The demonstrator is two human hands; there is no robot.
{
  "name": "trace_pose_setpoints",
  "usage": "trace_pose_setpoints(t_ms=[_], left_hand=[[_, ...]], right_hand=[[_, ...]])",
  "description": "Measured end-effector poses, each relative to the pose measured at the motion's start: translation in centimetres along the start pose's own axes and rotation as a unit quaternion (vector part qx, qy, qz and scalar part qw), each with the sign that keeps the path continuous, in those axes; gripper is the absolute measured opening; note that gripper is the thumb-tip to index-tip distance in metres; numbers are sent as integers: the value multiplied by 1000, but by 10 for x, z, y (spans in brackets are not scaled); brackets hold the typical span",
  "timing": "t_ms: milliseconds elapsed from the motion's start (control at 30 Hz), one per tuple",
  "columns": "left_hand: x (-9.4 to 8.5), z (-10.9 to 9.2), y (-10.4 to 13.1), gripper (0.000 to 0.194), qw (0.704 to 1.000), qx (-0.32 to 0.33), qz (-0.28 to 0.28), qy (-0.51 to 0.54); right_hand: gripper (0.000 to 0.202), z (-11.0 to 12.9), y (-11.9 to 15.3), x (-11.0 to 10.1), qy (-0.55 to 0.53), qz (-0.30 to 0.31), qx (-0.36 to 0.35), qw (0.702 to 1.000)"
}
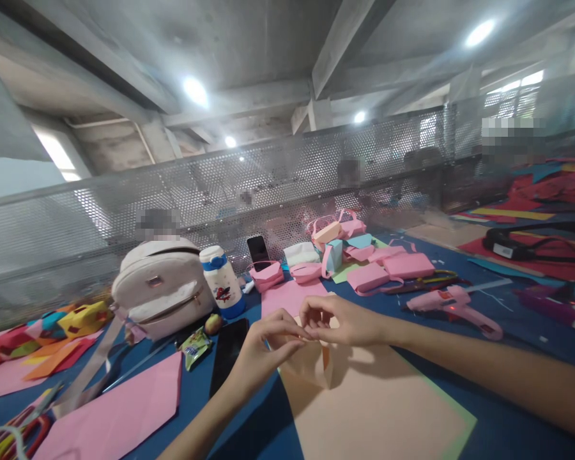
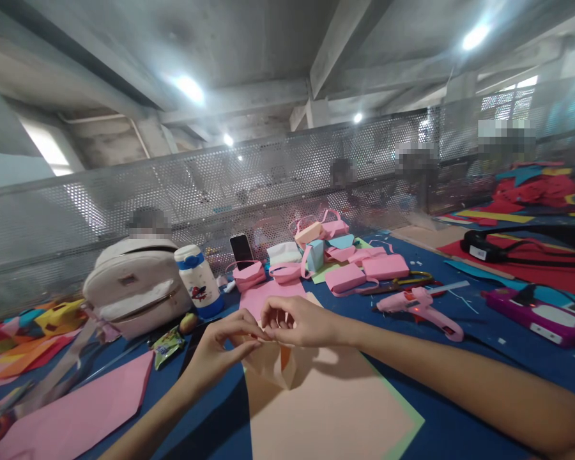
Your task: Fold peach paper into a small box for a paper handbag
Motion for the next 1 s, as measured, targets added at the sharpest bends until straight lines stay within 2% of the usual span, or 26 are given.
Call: trace_pose_setpoints(t_ms=[167, 300, 467, 533, 733, 1000], left_hand=[[0, -1, 0, 16, 1000, 12, -11, -11], [-1, 2, 1, 13, 1000, 14, -8, -20], [-1, 1, 2, 11, 1000, 19, -9, -10], [-1, 0, 1, 13, 1000, 25, -9, -9], [-2, 0, 1, 16, 1000, 26, -11, -13], [-2, 2, 0, 10, 1000, 12, 2, -1]], right_hand=[[12, 1, 0, 3, 6, -21, 3, 1000], [17, -4, 1, -3, 41, -38, 42, 998], [40, -11, 2, 1, 70, 51, 81, 993], [42, -12, 2, 2, 58, 62, 95, 992], [38, -6, 2, 2, 37, 59, 69, 995], [31, -11, 0, 6, 12, 73, 30, 997]])
Point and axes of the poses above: each hand's wrist, its own y-axis away from the middle knuckle, its own x-axis out of the palm, z = x × y, the point moved 5 cm from there along -y, towards the middle knuckle, and after that the axes turned 11 degrees about x, right-handed, at the moved point
